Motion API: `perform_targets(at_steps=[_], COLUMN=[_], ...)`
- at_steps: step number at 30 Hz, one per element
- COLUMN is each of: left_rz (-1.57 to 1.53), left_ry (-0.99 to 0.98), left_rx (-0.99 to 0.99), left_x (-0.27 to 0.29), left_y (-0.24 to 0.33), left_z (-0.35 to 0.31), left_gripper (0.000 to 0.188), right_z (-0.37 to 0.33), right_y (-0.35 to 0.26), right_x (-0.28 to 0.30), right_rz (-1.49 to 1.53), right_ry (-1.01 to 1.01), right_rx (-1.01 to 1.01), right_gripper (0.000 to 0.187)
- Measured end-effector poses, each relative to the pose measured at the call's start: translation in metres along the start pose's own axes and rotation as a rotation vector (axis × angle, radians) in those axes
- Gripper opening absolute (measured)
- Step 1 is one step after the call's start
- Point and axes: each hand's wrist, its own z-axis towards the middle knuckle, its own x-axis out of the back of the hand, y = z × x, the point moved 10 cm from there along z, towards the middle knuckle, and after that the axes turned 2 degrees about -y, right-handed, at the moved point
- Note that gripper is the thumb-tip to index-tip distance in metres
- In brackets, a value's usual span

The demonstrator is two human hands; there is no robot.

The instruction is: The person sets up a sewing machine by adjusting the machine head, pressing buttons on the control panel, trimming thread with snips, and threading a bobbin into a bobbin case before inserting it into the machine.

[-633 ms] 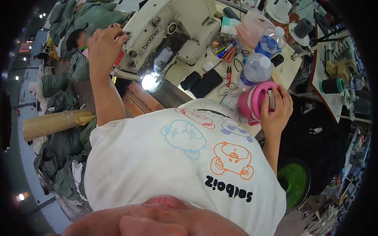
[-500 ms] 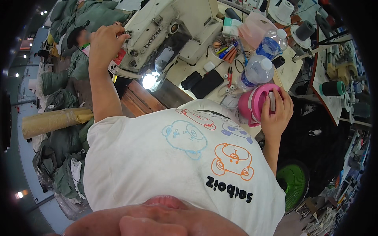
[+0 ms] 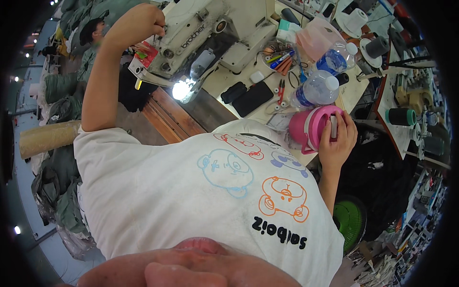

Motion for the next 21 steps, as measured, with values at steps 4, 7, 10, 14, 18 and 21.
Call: perform_targets(at_steps=[4, 7, 10, 14, 18, 21], left_rz=[-0.077, 0.004, -0.109, -0.434, -0.386, -0.456], left_ry=[0.228, 0.182, -0.199, 0.048, -0.090, -0.155], left_rx=[-0.189, -0.297, -0.275, -0.258, -0.191, -0.254], left_x=[-0.002, 0.005, 0.005, 0.002, -0.014, -0.034], left_y=[0.002, 0.003, 0.000, -0.033, -0.030, -0.030], left_z=[0.001, 0.006, 0.021, 0.063, 0.076, 0.081], left_gripper=[0.028, 0.025, 0.032, 0.031, 0.025, 0.021], right_z=[0.001, 0.001, -0.001, 0.002, 0.002, 0.004], right_y=[-0.002, -0.004, 0.000, -0.002, -0.001, -0.007], right_x=[0.000, 0.003, 0.001, 0.000, -0.003, -0.004], right_rz=[-0.027, -0.011, -0.012, 0.006, -0.015, -0.026], right_ry=[-0.001, -0.003, 0.008, -0.028, -0.033, -0.052], right_rx=[-0.004, -0.003, -0.006, -0.030, -0.021, -0.024], right_gripper=[0.035, 0.035, 0.036, 0.036, 0.035, 0.035])
